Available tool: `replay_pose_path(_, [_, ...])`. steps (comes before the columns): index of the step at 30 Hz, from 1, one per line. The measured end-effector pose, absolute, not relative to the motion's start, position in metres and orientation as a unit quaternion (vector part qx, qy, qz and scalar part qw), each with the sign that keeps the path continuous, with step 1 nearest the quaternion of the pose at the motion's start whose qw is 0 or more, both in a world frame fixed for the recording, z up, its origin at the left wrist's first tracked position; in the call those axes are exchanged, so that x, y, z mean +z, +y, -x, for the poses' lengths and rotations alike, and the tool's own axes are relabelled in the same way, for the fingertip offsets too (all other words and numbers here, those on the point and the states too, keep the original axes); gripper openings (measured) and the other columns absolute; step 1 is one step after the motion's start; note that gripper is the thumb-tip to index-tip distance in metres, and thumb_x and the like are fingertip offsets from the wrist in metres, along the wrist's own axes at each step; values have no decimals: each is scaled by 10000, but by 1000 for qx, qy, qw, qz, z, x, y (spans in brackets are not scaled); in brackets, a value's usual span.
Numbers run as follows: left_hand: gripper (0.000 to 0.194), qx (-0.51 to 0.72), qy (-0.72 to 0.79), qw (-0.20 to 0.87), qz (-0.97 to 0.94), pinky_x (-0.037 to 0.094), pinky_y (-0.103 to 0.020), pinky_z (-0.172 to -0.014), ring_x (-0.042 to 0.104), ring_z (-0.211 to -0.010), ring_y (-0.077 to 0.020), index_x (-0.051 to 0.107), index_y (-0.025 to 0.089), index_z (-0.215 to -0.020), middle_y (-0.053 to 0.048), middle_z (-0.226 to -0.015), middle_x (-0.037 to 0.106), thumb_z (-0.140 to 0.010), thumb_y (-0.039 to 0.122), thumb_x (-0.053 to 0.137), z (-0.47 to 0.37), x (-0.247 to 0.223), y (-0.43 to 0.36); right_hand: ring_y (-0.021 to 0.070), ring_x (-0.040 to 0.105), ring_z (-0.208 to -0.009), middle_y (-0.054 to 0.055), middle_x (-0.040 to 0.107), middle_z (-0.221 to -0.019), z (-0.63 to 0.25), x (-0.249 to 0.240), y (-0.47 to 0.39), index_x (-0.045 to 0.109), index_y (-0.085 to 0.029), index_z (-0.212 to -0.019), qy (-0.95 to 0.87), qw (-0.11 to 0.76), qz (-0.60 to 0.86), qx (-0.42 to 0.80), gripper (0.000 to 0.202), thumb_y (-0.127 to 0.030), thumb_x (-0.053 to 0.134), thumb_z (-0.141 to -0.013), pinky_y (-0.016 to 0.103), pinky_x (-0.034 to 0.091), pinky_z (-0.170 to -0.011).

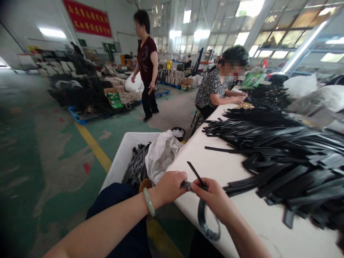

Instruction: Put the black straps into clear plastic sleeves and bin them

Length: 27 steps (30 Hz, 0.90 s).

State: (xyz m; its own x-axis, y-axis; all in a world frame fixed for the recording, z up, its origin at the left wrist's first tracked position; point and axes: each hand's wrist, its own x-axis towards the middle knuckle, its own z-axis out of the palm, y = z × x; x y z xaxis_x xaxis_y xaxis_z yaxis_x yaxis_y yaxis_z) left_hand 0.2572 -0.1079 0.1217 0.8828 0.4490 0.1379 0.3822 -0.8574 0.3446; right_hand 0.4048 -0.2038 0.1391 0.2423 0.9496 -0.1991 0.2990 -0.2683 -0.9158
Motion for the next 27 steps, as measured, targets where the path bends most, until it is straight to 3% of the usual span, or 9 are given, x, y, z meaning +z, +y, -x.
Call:
replay_pose_path(3, [139, 101, 190, 138, -967, 495, -318, -687, 657, -834, -232, 536, 149, -970, -104, -925, 676, -901, 245, 463, -257, 124, -112, 144, 437, -570, 5, 539, -580, -396, 135, -200, 634, -145, -668, -479, 367, 699, 383, 354, -497, 651, -711, 256, 316, -527])
replay_pose_path(5, [159, 90, 160, 133, -974, 505, -318, -690, 659, -839, -226, 527, 132, -1012, -110, -954, 672, -892, 166, 427, -259, 125, -114, 150, 454, -575, 7, 547, -580, -393, 135, -201, 617, -148, -644, -491, 362, 694, 383, 340, -482, 645, -705, 257, 329, -529])
replay_pose_path(10, [374, 95, 196, 193, -957, 518, -307, -770, 646, -961, -221, 460, 151, -1187, -108, -1087, 655, -867, 328, 540, -252, 132, -98, 150, 464, -573, 16, 566, -590, -419, 150, -212, 682, -137, -752, -502, 338, 717, 347, 400, -531, 616, -744, 252, 351, -528])
replay_pose_path(13, [140, 52, 260, 142, -954, 517, -305, -701, 668, -853, -221, 557, 178, -976, -76, -915, 689, -873, 246, 490, -244, 137, -86, 158, 487, -581, 27, 592, -604, -433, 159, -214, 706, -138, -777, -506, 330, 730, 319, 411, -541, 641, -731, 255, 367, -529])
replay_pose_path(15, [93, 42, 243, 91, -965, 515, -310, -658, 674, -806, -232, 567, 177, -888, -74, -859, 690, -861, 220, 488, -242, 137, -88, 162, 503, -582, 29, 606, -609, -428, 161, -210, 709, -142, -757, -518, 328, 723, 318, 390, -526, 645, -731, 256, 370, -527])
replay_pose_path(22, [149, 67, 213, 35, -974, 486, -300, -587, 676, -746, -225, 551, 164, -979, -74, -851, 693, -901, 200, 430, -231, 145, -99, 183, 580, -635, 27, 654, -644, -375, 144, -176, 700, -139, -733, -564, 343, 669, 343, 356, -475, 594, -781, 256, 400, -560])
replay_pose_path(24, [167, 91, 248, 19, -964, 465, -292, -612, 667, -765, -218, 569, 174, -960, -74, -871, 690, -916, 213, 413, -204, 161, -79, 180, 576, -588, 25, 638, -599, -373, 141, -165, 713, -136, -805, -548, 381, 671, 323, 398, -502, 555, -809, 263, 405, -543])
replay_pose_path(27, [176, 143, 425, 5, -894, 436, -277, -689, 646, -837, -212, 590, 193, -923, -67, -891, 682, -916, 283, 439, -134, 173, -39, 196, 624, -717, 73, 688, -776, -383, 139, -144, 705, -144, -918, -470, 548, 668, 180, 456, -523, 455, -876, 295, 468, -669])
